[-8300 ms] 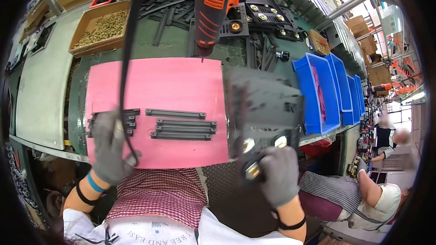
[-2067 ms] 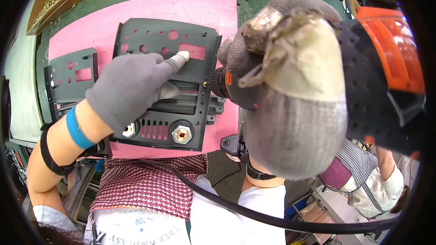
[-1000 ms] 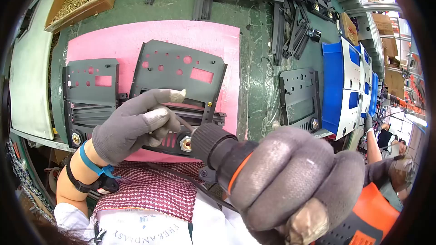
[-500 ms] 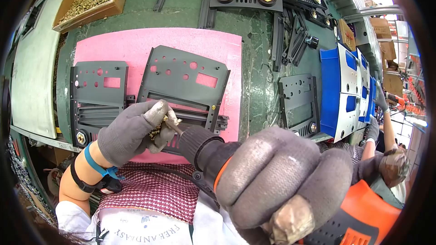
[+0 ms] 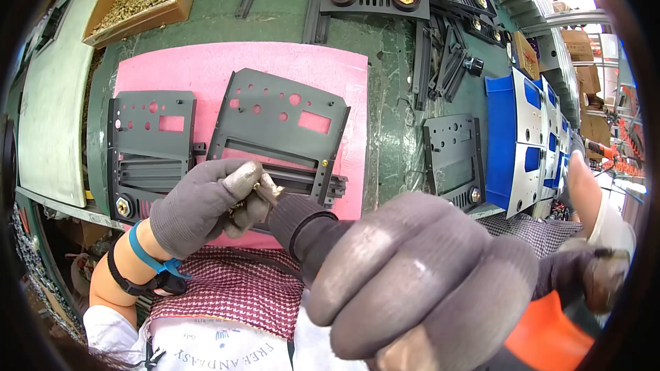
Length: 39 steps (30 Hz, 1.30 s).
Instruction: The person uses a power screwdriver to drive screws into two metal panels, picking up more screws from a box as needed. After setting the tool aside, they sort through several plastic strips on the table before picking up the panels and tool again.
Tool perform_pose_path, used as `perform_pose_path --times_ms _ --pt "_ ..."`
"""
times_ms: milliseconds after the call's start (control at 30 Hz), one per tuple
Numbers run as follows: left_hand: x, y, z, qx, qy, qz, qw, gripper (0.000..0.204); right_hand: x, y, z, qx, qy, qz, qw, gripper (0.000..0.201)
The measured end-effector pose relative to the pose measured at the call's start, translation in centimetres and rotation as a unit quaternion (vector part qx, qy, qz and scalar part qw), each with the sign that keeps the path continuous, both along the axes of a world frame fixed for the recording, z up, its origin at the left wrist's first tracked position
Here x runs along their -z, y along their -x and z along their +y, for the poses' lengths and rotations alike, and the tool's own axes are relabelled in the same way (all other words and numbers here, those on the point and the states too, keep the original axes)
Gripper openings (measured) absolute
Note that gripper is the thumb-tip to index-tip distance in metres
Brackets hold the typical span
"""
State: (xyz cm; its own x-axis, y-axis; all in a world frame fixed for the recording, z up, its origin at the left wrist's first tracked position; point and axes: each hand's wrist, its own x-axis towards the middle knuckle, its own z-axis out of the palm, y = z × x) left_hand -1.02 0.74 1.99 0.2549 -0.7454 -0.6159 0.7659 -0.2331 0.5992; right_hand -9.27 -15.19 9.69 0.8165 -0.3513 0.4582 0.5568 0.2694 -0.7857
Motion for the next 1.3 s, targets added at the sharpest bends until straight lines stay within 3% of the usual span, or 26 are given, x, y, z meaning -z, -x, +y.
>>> perform_pose_path --times_ms 33,67,100,133,167,200,233,267,300,333,367,400,433,500,633,867,1000,1100,1167,1233,1300 --pt "-0.2 0.1 -0.1 0.003 -0.010 -0.023 1.000 0.044 0.9 -1.0 -0.2 0.000 0.000 0.000 1.000 0.030" --pt "-0.4 0.1 0.1 0.005 -0.010 -0.020 1.000 0.044 2.6 -3.1 -0.6 -0.041 -0.018 -0.191 0.981 0.029" --pt "-0.7 0.2 0.3 -0.014 -0.021 0.000 1.000 0.046 3.7 -4.4 -1.0 -0.080 -0.035 -0.375 0.923 0.032" --pt "-1.0 0.1 0.7 -0.030 -0.032 0.020 0.999 0.048 3.8 -4.4 -2.2 -0.149 -0.027 -0.395 0.906 0.027" --pt "-1.6 -0.2 1.2 -0.027 -0.032 0.021 0.999 0.048 3.1 -2.9 -3.0 -0.146 -0.025 -0.394 0.907 0.027" --pt "-2.4 -0.8 1.9 0.026 -0.062 -0.030 0.997 0.045 1.6 -0.4 -3.2 -0.084 -0.015 -0.227 0.970 0.027" --pt "-2.6 -1.1 2.5 0.080 -0.091 -0.080 0.989 0.043 0.3 1.6 -3.0 -0.019 -0.005 -0.052 0.998 0.030" --pt "-1.2 0.4 3.1 0.018 -0.052 -0.178 0.983 0.039 -1.0 2.5 -2.6 -0.014 0.028 0.085 0.996 0.029" --pt "-1.1 1.0 3.1 0.026 -0.051 -0.175 0.983 0.039 -0.5 2.4 -2.9 -0.006 0.027 0.088 0.996 0.029" --pt "-1.0 1.6 3.0 0.096 -0.083 -0.429 0.894 0.038 0.5 1.8 -3.6 -0.024 0.059 0.062 0.996 0.028" --pt "-0.9 2.3 2.9 0.156 -0.108 -0.650 0.736 0.038 1.5 1.2 -4.4 -0.044 0.092 0.037 0.994 0.028" --pt "0.1 3.7 2.8 0.169 -0.120 -0.715 0.668 0.031 2.1 1.1 -4.8 -0.064 0.124 0.012 0.990 0.028" --pt "0.9 4.3 2.8 0.171 -0.117 -0.714 0.669 0.031 2.2 1.2 -4.9 -0.061 0.124 0.015 0.990 0.028" --pt "1.8 4.9 2.9 0.208 -0.067 -0.790 0.572 0.025 2.6 1.1 -5.4 -0.057 0.123 0.021 0.990 0.028" --pt "0.7 4.8 1.4 0.208 -0.046 -0.768 0.603 0.017 2.9 2.3 -6.4 -0.048 0.119 0.032 0.991 0.029" --pt "2.2 6.3 -0.5 0.229 -0.008 -0.724 0.650 0.014 3.5 2.5 -7.6 -0.040 0.114 0.045 0.992 0.030" --pt "2.5 6.6 -0.1 0.257 -0.027 -0.723 0.641 0.015 3.8 3.4 -8.3 -0.037 0.110 0.053 0.992 0.030" --pt "2.1 5.8 -0.7 0.249 -0.019 -0.717 0.651 0.019 3.9 3.8 -8.4 -0.035 0.108 0.057 0.992 0.031" --pt "1.7 4.6 -2.0 0.168 -0.057 -0.728 0.662 0.022 3.8 3.8 -8.4 -0.037 0.108 0.059 0.992 0.031" --pt "2.3 3.4 -2.9 0.179 -0.083 -0.743 0.640 0.022 3.8 3.6 -8.4 -0.039 0.110 0.056 0.992 0.031" --pt "3.4 3.3 -3.4 0.185 -0.159 -0.773 0.586 0.018 3.9 3.1 -7.8 -0.043 0.111 0.053 0.992 0.032"
